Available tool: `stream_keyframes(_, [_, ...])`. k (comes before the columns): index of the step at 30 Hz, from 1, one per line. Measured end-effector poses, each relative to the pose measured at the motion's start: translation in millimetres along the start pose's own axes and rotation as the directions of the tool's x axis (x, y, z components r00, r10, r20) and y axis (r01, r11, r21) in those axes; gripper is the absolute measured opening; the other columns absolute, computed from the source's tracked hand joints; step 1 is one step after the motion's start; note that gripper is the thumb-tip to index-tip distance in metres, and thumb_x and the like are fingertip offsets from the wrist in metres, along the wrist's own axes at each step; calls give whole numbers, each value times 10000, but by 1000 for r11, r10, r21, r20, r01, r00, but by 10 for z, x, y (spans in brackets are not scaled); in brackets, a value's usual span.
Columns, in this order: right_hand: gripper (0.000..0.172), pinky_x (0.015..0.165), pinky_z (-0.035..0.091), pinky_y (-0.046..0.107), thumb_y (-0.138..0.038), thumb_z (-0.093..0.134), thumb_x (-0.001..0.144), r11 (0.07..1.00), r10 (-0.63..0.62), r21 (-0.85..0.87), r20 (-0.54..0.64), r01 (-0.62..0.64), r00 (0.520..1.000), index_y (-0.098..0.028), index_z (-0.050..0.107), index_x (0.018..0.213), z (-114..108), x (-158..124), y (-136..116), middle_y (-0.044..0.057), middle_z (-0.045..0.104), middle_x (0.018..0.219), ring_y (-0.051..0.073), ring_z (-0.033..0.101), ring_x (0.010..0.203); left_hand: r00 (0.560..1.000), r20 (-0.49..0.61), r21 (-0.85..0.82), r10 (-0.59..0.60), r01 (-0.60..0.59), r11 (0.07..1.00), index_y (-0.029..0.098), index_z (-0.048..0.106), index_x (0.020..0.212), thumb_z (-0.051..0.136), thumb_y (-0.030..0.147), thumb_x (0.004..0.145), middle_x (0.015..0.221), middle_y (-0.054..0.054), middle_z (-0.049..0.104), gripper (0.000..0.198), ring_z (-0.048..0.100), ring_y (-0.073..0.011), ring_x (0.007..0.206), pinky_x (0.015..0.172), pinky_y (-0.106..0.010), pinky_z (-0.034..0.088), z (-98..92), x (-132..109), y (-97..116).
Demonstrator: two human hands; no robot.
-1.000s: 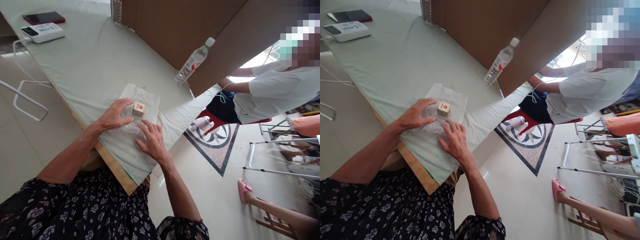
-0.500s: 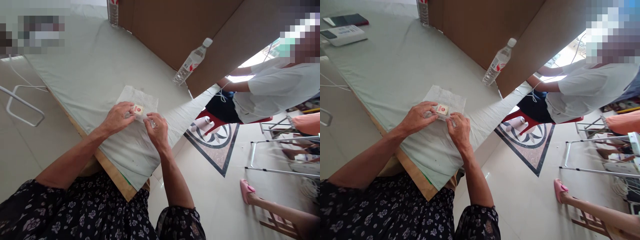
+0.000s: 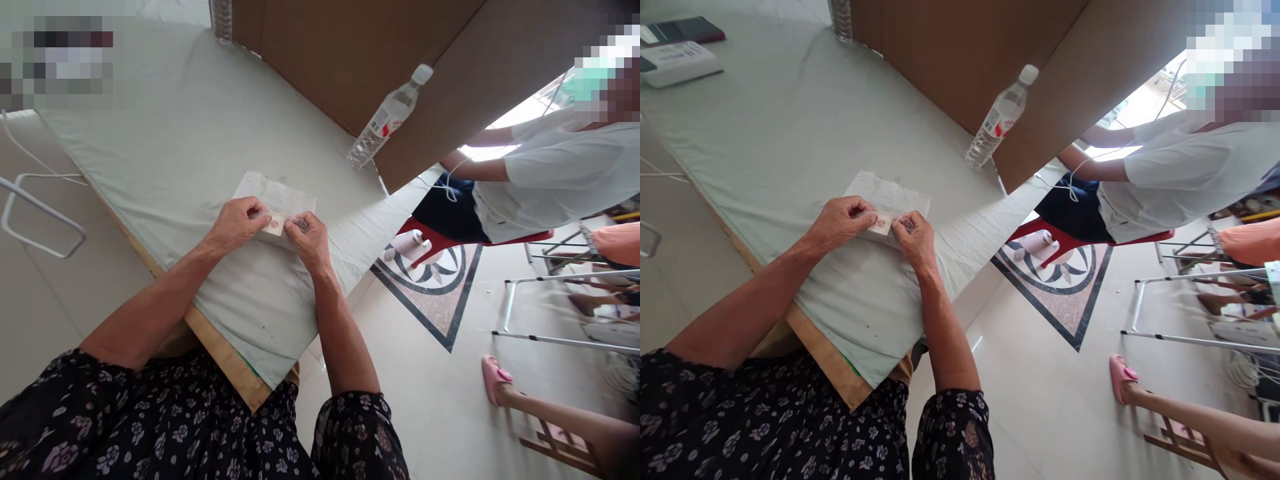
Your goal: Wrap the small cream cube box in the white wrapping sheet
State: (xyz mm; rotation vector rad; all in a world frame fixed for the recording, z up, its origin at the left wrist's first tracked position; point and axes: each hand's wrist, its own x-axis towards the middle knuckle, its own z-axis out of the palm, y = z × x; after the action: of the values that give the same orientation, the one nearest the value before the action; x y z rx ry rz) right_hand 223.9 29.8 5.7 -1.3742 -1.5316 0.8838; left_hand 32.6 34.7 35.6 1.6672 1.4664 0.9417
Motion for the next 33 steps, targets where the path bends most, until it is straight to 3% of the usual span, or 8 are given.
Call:
stream_keyframes(6, [118,702,489,298,-340,658,837,997,-4,-75,-10,4,1000,-230,617,825,-52,-95,-14,-11,666,764,162,584,723,1000,28,-5,12,-12,1000,178,675,749,667,373,726,720,2,657,196,520,-145,682,653,-283,411,-31,-54,5])
stream_keyframes(8, [107,837,521,362,-309,666,856,977,-107,-197,-129,80,986,-230,647,925,-112,-172,-92,38,737,934,213,656,883,1000,30,-12,-6,6,1000,181,659,721,672,387,709,680,13,621,206,486,-136,652,627,-280,383,-34,-59,15])
stream_keyframes(11, [126,1010,471,453,-289,615,945,867,-347,-449,-234,216,908,-252,673,1051,-178,-341,-277,78,747,1173,274,658,1129,998,49,-13,-29,29,999,183,640,688,678,422,693,634,28,562,242,444,-128,621,599,-276,350,-28,-47,22])
stream_keyframes(14, [189,1020,449,439,-257,517,1028,721,-483,-585,-41,371,875,-249,704,1056,-119,-471,-423,79,760,1186,262,661,1146,999,52,12,-7,6,1000,180,643,705,659,430,693,640,25,568,250,447,-133,635,604,-273,352,-11,-29,11])
stream_keyframes(18, [265,1015,446,396,-187,501,1033,624,-411,-621,256,475,875,-204,702,1205,76,-454,-413,99,742,1302,254,641,1208,998,55,38,16,-18,999,175,653,754,614,422,729,689,8,621,252,485,-144,673,653,-278,402,-47,-40,-9])
stream_keyframes(22, [288,1008,420,399,-224,451,1074,591,-328,-673,304,445,895,-212,692,1231,138,-374,-380,100,730,1321,260,620,1205,1000,23,73,-12,10,997,161,699,926,627,391,736,807,-17,676,307,562,-167,741,716,-290,454,-225,-83,-62])
stream_keyframes(27, [296,912,379,391,-285,419,1098,496,-261,-739,375,456,890,-265,668,1256,107,-334,-512,81,713,1254,263,579,1118,986,-113,246,-123,148,958,146,715,1104,596,332,782,801,-20,664,390,574,-176,715,728,-303,465,-375,-122,-161])
stream_keyframes(33, [251,887,337,404,-369,491,1074,415,-219,-764,443,494,869,-275,685,1202,127,-229,-576,95,672,1220,270,529,1081,953,-147,371,-266,303,878,123,623,1360,634,466,847,1082,-114,758,618,691,-271,1007,915,-363,513,-424,-214,-124])
